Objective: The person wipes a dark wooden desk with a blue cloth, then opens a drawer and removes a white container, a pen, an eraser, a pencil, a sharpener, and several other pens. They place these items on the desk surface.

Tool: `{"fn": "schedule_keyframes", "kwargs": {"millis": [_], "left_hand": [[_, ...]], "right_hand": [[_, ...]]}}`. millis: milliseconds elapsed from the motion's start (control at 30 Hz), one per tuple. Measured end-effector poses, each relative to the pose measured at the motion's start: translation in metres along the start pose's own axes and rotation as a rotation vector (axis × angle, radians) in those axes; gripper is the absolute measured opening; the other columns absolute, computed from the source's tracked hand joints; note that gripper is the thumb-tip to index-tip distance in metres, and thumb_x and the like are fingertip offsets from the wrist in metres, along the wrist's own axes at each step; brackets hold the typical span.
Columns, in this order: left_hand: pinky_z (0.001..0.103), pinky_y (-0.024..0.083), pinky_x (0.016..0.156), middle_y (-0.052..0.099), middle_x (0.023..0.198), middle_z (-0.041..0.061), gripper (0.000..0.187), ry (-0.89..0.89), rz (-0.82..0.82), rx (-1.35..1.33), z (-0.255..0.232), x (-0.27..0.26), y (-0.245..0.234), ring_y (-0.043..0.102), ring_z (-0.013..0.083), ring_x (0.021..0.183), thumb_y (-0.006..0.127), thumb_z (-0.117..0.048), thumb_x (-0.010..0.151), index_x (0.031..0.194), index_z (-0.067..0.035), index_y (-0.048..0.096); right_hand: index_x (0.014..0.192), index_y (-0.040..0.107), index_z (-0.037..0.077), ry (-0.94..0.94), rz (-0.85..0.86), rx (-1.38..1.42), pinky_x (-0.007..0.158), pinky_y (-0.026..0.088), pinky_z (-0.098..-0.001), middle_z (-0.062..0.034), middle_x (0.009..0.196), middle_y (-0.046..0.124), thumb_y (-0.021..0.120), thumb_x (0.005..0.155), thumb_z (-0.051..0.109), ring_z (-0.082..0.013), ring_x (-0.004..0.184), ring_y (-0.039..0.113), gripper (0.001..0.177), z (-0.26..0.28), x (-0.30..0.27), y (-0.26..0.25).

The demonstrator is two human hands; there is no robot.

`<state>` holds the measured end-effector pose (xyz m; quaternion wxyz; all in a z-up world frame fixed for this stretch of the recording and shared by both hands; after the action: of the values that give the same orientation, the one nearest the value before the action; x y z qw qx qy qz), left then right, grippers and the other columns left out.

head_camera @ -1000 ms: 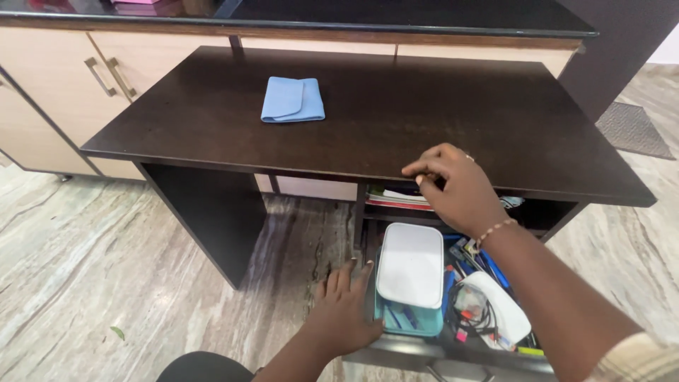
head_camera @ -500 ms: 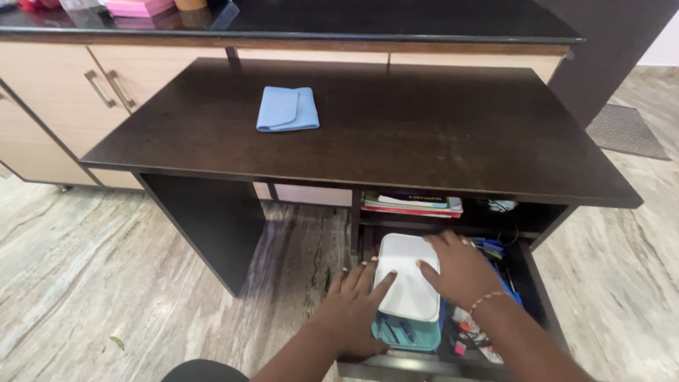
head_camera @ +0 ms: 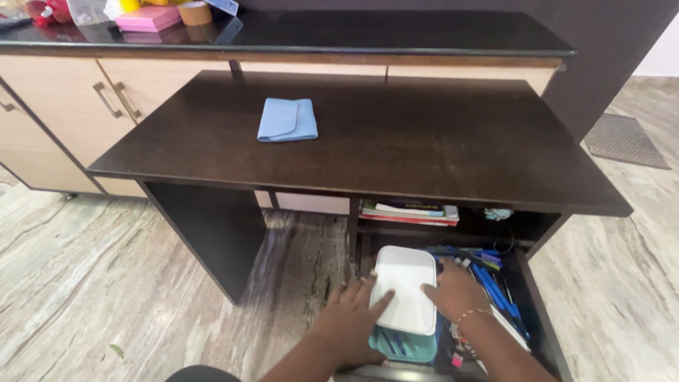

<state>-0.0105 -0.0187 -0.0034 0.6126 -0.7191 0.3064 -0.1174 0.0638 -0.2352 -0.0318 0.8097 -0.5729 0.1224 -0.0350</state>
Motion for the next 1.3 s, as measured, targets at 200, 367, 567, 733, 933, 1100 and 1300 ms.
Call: {"fn": "schedule_keyframes", "kwargs": {"millis": [200,367,567,733,933,1100,1300], "left_hand": [[0.058,0.020,0.119,0.035,0.162,0.016,0.094,0.119,-0.058,0.005,-0.006,0.008,0.009,0.028,0.0367,0.150,0.083,-0.047,0.074,0.156,-0.023,0.044],[0.056,0.026,0.119,0.050,0.154,0.013,0.072,0.249,-0.209,-0.091,-0.009,0.011,0.003,0.037,0.0344,0.148,0.076,-0.050,0.086,0.146,-0.015,0.057],[0.056,0.027,0.116,0.050,0.146,0.018,0.080,0.365,-0.452,-0.037,-0.014,0.003,-0.025,0.040,0.0370,0.143,0.076,-0.053,0.082,0.144,-0.007,0.055],[0.055,0.027,0.123,0.052,0.151,0.011,0.069,0.383,-0.787,0.293,-0.036,-0.014,-0.056,0.042,0.0309,0.149,0.071,-0.047,0.084,0.147,-0.021,0.058],[0.066,0.020,0.114,0.053,0.145,0.016,0.078,0.459,-0.844,0.083,-0.051,-0.033,-0.121,0.041,0.0390,0.140,0.079,-0.033,0.067,0.139,-0.011,0.058],[0.060,0.025,0.119,0.055,0.147,0.010,0.077,0.414,-0.895,0.142,-0.032,-0.034,-0.188,0.044,0.0339,0.141,0.080,-0.018,0.066,0.141,-0.019,0.060],[0.049,0.026,0.124,0.052,0.154,0.006,0.079,0.310,-0.823,0.040,0.037,0.005,-0.232,0.039,0.0308,0.148,0.054,0.015,0.074,0.142,-0.023,0.061]], "right_hand": [[0.127,0.069,0.010,0.002,0.049,0.294,0.091,0.057,-0.0363,-0.0054,0.102,0.076,0.072,0.082,0.021,-0.0229,0.097,0.075,0.046,-0.010,0.007,0.000],[0.102,0.079,-0.001,0.125,0.249,0.595,0.068,0.053,-0.0319,-0.0094,0.079,0.074,0.064,0.089,0.022,-0.0183,0.072,0.068,0.030,-0.013,-0.001,-0.009],[0.095,0.076,0.000,0.100,0.270,0.695,0.063,0.050,-0.0293,-0.0077,0.074,0.069,0.062,0.095,0.029,-0.0159,0.067,0.061,0.033,0.006,-0.018,-0.050],[0.100,0.076,0.003,-0.060,0.298,0.965,0.066,0.054,-0.0274,-0.0050,0.082,0.076,0.060,0.095,0.029,-0.0106,0.070,0.066,0.031,0.037,-0.037,-0.101],[0.102,0.072,0.000,-0.018,0.207,1.072,0.062,0.054,-0.0318,-0.0112,0.084,0.073,0.060,0.097,0.027,-0.0168,0.067,0.066,0.031,0.060,-0.031,-0.154],[0.107,0.071,-0.003,-0.157,0.131,1.339,0.065,0.056,-0.0328,-0.0116,0.091,0.076,0.063,0.095,0.026,-0.0167,0.072,0.069,0.032,0.084,-0.006,-0.178],[0.109,0.076,-0.002,-0.288,-0.108,0.921,0.080,0.052,-0.0299,-0.0094,0.097,0.076,0.065,0.098,0.031,-0.0141,0.084,0.066,0.037,0.110,0.040,-0.198]]}}
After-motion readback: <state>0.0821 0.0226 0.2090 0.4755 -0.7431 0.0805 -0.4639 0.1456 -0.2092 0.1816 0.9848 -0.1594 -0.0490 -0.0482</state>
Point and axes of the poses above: each hand's wrist, its own x-axis towards the middle knuckle, its own y-axis out of the palm, z = x × y, the point moved 6 cm from there along x, towards the middle knuckle
